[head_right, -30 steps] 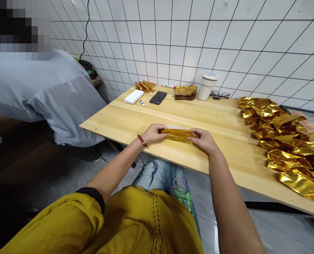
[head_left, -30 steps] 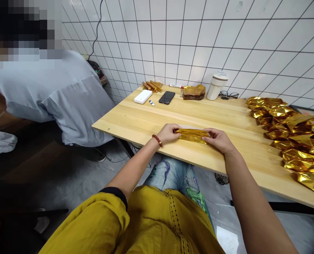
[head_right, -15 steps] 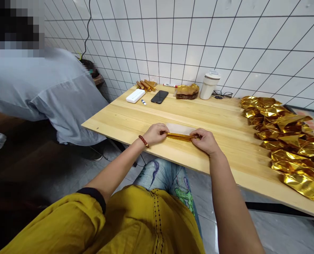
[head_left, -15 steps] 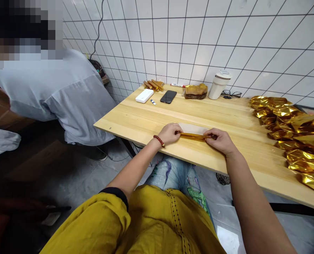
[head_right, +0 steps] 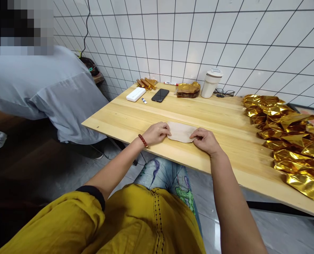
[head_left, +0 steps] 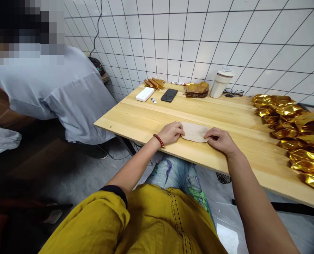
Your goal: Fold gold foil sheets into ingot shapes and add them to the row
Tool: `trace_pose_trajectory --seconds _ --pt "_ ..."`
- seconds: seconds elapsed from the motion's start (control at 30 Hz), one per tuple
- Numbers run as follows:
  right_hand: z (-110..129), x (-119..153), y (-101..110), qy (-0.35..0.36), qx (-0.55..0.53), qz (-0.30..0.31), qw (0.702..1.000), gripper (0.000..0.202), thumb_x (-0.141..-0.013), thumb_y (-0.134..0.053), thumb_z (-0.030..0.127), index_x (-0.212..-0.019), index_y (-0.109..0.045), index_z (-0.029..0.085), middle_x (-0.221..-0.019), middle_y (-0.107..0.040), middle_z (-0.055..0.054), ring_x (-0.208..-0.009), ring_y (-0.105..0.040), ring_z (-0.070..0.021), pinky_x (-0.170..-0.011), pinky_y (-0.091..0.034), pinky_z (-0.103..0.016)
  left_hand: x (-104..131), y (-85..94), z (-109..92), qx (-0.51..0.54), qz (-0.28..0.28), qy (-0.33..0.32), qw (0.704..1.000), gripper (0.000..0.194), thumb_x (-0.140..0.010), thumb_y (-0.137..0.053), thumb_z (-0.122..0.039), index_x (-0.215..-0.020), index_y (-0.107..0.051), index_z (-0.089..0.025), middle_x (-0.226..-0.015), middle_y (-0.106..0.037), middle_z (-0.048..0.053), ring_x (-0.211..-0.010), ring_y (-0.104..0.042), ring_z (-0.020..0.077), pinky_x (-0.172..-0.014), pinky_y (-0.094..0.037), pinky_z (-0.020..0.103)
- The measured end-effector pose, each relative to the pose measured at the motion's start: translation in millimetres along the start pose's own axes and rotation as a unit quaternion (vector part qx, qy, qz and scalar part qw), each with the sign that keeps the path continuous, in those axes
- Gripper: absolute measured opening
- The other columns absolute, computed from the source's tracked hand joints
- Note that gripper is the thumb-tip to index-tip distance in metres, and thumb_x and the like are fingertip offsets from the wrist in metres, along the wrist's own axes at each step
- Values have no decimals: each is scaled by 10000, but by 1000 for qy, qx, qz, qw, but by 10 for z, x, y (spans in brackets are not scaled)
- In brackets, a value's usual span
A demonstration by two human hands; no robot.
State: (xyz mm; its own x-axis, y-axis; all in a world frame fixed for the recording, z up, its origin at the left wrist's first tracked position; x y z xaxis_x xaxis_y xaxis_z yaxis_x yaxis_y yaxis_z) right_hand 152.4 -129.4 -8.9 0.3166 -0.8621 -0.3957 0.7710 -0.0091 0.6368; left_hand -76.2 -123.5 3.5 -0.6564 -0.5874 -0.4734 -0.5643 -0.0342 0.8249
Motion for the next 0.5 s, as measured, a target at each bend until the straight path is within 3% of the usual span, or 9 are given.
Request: trace_pose_trajectory --seconds 0.1,0.2,0.3,0.37,0.43,0.5 --pt "-21 12 -12 -20 -18 24 999 216 -620 -604 169 -769 -754 213 -843 -641 -41 -647 -546 -150 -601 -441 -300 25 13 16 -7 27 8 1000 339 -733 -511 -46 -900 -764 -197 -960 -678 66 -892 -595 192 -829 -464 317" --pt "-21 10 -33 -41 -52 54 996 142 -702 -646 276 -768 -757 215 -884 -628 -53 -723 -564 -169 -643 -450 -311 42 45 15 2 46 17 999 363 -692 -522 -58 -934 -760 -186 -1002 -671 75 -935 -592 208 -883 -451 342" --pt "-29 -6 -29 -60 -42 35 997 203 -738 -683 392 -667 -715 205 -817 -609 -52 -696 -540 -166 -623 -428 -313 25 83 20 6 48 49 998 236 -786 -543 -190 -894 -753 -198 -1020 -661 75 -969 -587 217 -916 -430 363" --pt "-26 -17 -28 -58 -22 15 998 207 -707 -719 400 -653 -692 201 -748 -579 -36 -627 -493 -148 -587 -406 -309 2 129 78 -23 15 119 993 252 -844 -555 -353 -934 -735 -201 -1069 -646 85 -1013 -574 236 -942 -407 390" --pt "-24 -25 -48 -49 -13 14 999 191 -697 -727 389 -673 -690 204 -710 -556 -23 -600 -473 -141 -571 -399 -306 -3 149 161 -69 -8 213 975 395 -825 -584 -509 -1024 -705 -191 -1169 -612 116 -1106 -536 280 -986 -369 435" --pt "-40 -31 -65 -47 -10 15 999 189 -704 -721 390 -674 -687 206 -701 -555 -21 -591 -471 -140 -564 -400 -304 -1 104 216 -95 10 279 956 516 -780 -609 -599 -1081 -678 -186 -1260 -567 146 -1205 -475 324 -1030 -317 488"
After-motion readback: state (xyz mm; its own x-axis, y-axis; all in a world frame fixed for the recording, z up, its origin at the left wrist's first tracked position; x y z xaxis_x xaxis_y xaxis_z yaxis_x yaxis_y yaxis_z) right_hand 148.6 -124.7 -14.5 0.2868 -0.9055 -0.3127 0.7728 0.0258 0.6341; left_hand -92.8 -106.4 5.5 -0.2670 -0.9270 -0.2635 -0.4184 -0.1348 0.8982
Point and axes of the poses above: each hand's wrist, its own x-axis away from the middle knuckle, its own y-axis out of the back of the hand, z = x × y, the point moved 6 cm from there along -x, towards the middle knuckle
